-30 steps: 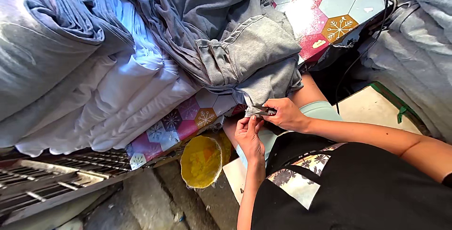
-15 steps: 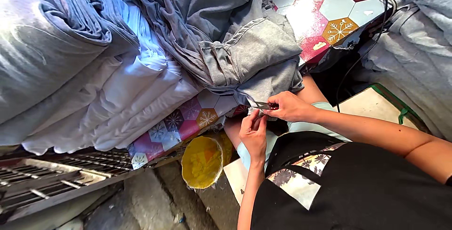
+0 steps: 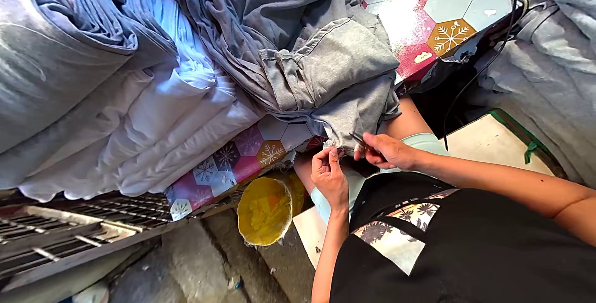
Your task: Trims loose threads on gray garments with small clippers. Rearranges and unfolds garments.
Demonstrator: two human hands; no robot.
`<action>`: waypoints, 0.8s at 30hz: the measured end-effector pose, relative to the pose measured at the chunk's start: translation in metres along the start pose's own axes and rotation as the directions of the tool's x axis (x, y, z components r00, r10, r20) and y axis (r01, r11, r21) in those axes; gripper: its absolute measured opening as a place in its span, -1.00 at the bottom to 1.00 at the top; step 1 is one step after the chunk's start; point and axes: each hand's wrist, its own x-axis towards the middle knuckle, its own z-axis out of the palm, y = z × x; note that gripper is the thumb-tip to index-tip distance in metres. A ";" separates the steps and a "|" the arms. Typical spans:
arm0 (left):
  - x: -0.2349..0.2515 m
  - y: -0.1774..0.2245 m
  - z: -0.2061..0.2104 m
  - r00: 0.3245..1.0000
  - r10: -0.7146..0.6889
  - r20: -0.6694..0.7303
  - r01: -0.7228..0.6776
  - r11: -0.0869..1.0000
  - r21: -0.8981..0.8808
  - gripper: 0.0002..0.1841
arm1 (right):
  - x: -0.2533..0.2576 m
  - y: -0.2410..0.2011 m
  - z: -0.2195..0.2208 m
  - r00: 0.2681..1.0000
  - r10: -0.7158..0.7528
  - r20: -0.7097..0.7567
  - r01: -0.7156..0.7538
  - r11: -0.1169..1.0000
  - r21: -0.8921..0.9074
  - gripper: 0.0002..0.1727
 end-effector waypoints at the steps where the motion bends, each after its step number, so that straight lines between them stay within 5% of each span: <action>1: 0.000 0.001 0.001 1.000 -0.026 -0.001 0.026 1.000 -0.011 -0.91 | -0.001 0.002 0.002 0.998 0.046 0.031 -0.046 0.999 0.018 -0.40; 11: -0.001 0.008 0.003 0.993 -0.111 0.033 0.114 0.988 -0.102 -0.89 | 0.014 -0.001 0.004 0.964 0.240 0.110 -0.254 0.958 0.131 -0.39; 24: -0.002 0.003 -0.001 0.985 -0.164 0.046 0.169 0.978 -0.120 -0.88 | 0.019 0.004 0.006 0.947 0.292 0.133 -0.318 0.910 0.266 -0.39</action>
